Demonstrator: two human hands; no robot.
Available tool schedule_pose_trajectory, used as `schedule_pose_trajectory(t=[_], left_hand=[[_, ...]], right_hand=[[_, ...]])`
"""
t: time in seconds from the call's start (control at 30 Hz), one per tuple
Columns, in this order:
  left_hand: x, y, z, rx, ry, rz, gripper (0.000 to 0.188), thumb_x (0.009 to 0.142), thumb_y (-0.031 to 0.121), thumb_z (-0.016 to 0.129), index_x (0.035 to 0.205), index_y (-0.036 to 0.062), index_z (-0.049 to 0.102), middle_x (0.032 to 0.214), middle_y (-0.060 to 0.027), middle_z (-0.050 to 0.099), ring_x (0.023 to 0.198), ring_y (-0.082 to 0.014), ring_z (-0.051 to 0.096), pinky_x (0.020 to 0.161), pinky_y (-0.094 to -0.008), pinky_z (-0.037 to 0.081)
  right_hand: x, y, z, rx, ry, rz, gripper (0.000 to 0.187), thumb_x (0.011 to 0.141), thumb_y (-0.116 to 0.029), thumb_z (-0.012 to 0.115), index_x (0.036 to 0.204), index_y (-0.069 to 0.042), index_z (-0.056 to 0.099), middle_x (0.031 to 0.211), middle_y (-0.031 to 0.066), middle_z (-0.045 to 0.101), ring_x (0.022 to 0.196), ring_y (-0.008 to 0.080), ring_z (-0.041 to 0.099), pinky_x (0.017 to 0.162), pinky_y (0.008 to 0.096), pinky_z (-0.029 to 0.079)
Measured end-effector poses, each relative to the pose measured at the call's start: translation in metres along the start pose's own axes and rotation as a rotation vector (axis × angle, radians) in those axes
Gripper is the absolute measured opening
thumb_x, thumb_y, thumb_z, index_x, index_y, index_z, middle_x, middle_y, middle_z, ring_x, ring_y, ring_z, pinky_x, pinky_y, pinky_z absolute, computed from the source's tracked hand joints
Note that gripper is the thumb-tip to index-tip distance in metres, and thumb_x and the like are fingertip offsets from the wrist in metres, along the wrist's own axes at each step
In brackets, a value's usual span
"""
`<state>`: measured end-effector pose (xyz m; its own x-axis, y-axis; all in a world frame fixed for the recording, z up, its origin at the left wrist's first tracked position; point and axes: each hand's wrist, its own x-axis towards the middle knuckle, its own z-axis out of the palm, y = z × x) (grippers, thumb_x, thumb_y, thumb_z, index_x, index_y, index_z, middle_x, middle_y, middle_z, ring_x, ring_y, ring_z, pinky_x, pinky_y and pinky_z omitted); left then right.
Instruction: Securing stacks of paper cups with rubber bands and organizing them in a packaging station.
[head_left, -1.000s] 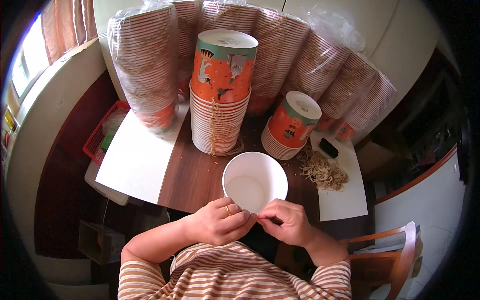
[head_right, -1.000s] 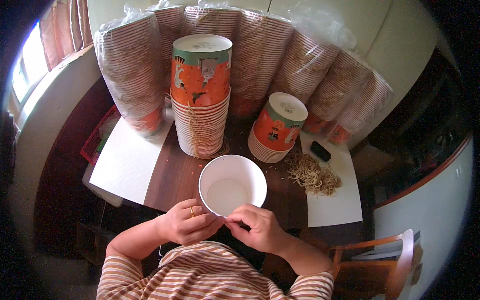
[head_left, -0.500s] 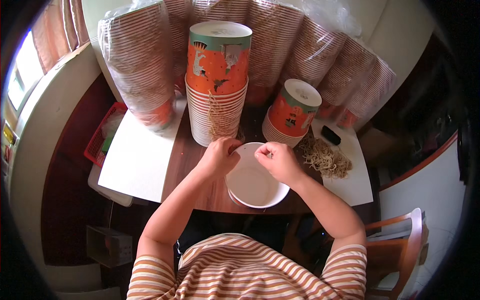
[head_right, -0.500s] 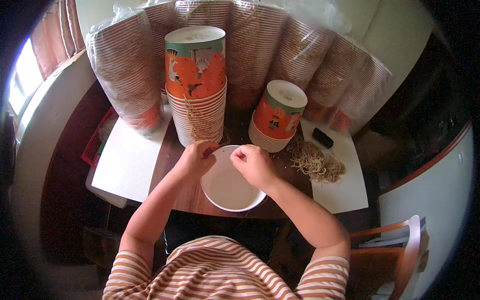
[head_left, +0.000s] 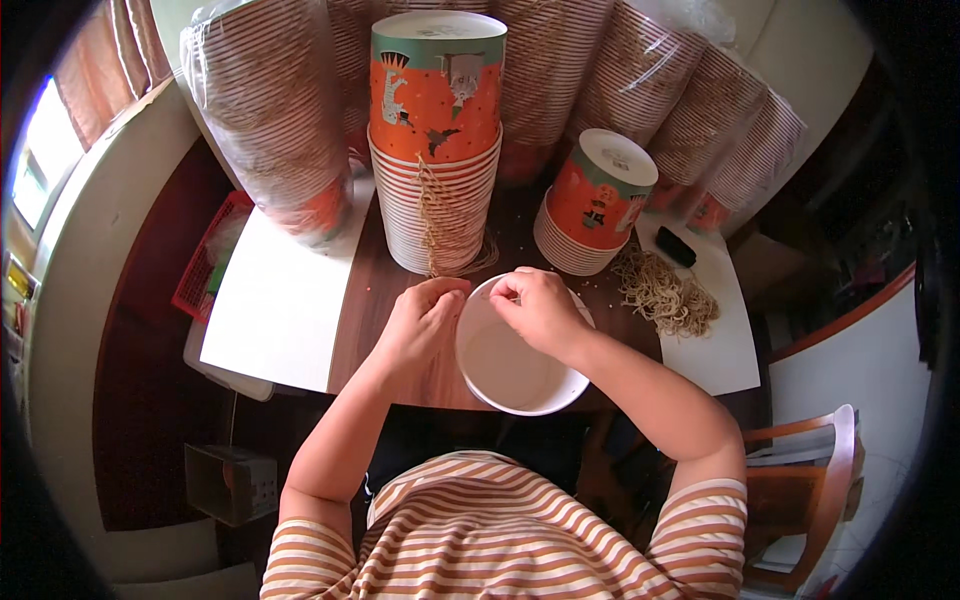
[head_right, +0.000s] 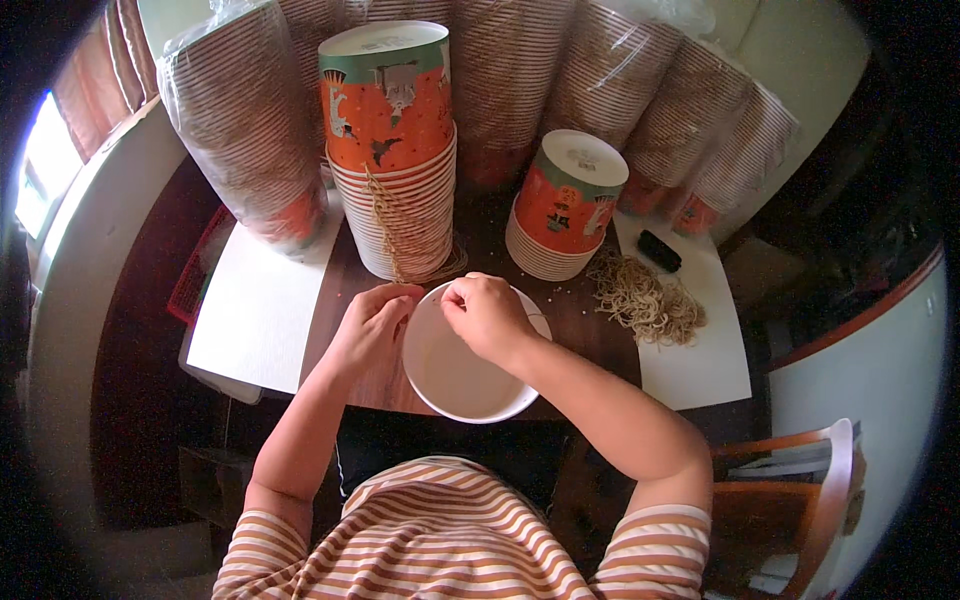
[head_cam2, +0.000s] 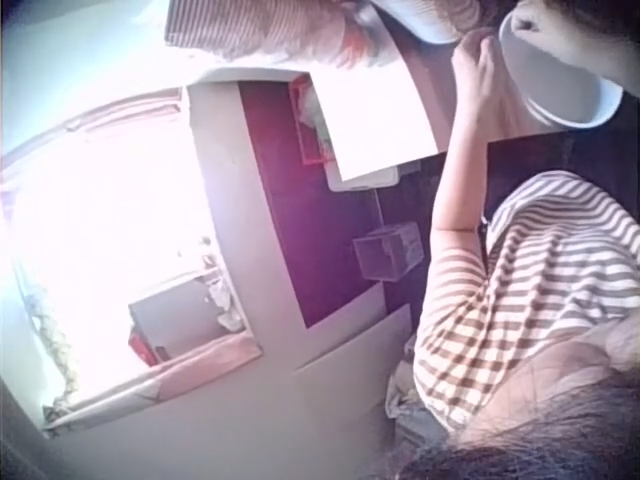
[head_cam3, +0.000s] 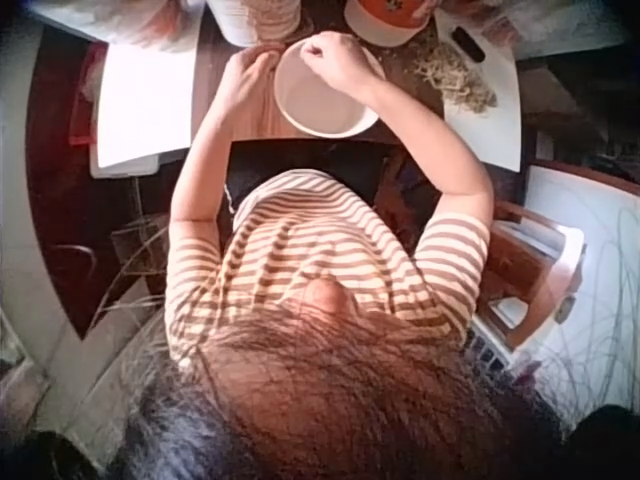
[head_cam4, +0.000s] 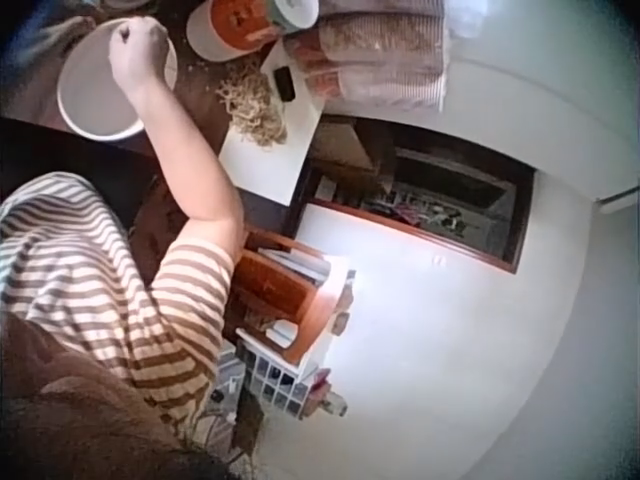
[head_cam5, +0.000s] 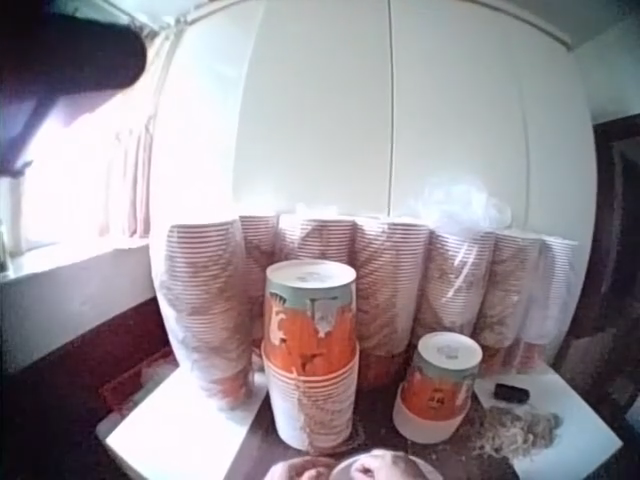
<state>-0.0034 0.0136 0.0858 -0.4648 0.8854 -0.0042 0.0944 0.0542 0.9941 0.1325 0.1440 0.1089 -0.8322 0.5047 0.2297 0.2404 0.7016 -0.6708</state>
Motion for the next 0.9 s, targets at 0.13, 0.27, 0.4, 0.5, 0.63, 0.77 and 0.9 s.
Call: schedule_pose_trajectory(t=[0.13,0.27,0.4,0.5,0.63,0.77,0.9], left_hand=[[0.003,-0.002,0.0,-0.018,-0.001,-0.018,0.029,0.093,0.013,0.047,0.11,-0.0074,0.059,0.087,-0.0037,0.062,0.076,-0.0069,0.053,0.067,-0.0212,0.044],[0.005,-0.001,0.0,-0.045,0.004,-0.035,0.029,0.093,0.014,0.047,0.108,-0.0058,0.061,0.081,-0.0008,0.059,0.07,-0.0057,0.049,0.062,-0.0201,0.041],[0.01,-0.005,-0.002,-0.017,-0.012,0.004,0.028,0.094,0.015,0.046,0.108,-0.0038,0.062,0.078,0.0007,0.058,0.067,-0.0052,0.047,0.059,-0.0199,0.039],[0.013,-0.007,-0.004,-0.049,-0.034,-0.015,0.027,0.095,0.015,0.046,0.108,-0.0033,0.061,0.08,0.0005,0.058,0.067,-0.005,0.047,0.059,-0.0196,0.039],[0.015,-0.007,-0.004,-0.084,-0.058,-0.039,0.026,0.096,0.015,0.046,0.109,-0.0026,0.061,0.081,0.0005,0.058,0.068,-0.0044,0.048,0.058,-0.0195,0.039],[0.017,-0.005,-0.003,-0.056,-0.107,-0.039,0.023,0.095,0.011,0.048,0.109,-0.002,0.061,0.084,0.0002,0.06,0.069,-0.0036,0.049,0.059,-0.0192,0.041],[0.024,0.007,-0.008,0.009,-0.323,-0.069,0.024,0.093,0.007,0.048,0.111,-0.0044,0.06,0.082,-0.0028,0.063,0.072,-0.0074,0.054,0.065,-0.0243,0.047]], right_hand=[[0.0,0.002,0.003,0.057,0.023,0.0,0.01,0.076,-0.011,0.063,0.076,-0.001,0.064,0.078,0.0149,0.063,0.071,0.0297,0.062,0.064,0.0385,0.049],[0.002,0.001,0.004,0.039,0.016,0.012,0.01,0.076,-0.01,0.062,0.075,0.0,0.063,0.078,0.0154,0.063,0.071,0.0305,0.062,0.064,0.0391,0.049],[0.003,-0.001,0.004,-0.008,0.027,0.009,0.01,0.076,-0.01,0.062,0.074,0.0,0.063,0.077,0.0166,0.064,0.072,0.0316,0.063,0.065,0.0401,0.05],[0.003,-0.004,0.004,-0.024,0.045,0.023,0.011,0.075,-0.01,0.061,0.072,0.0,0.063,0.075,0.0172,0.064,0.07,0.0322,0.063,0.064,0.0408,0.05],[0.004,-0.003,0.006,-0.034,0.066,0.013,0.011,0.075,-0.01,0.061,0.07,0.0,0.063,0.072,0.0169,0.064,0.068,0.0326,0.063,0.063,0.0412,0.05],[0.004,-0.005,0.008,-0.027,0.061,0.041,0.011,0.074,-0.011,0.061,0.07,-0.001,0.064,0.071,0.0162,0.064,0.067,0.0321,0.064,0.062,0.0407,0.051],[0.004,-0.005,0.009,0.008,0.05,0.086,0.011,0.075,-0.011,0.061,0.072,-0.002,0.065,0.071,0.0163,0.064,0.066,0.0311,0.064,0.062,0.0397,0.051]])
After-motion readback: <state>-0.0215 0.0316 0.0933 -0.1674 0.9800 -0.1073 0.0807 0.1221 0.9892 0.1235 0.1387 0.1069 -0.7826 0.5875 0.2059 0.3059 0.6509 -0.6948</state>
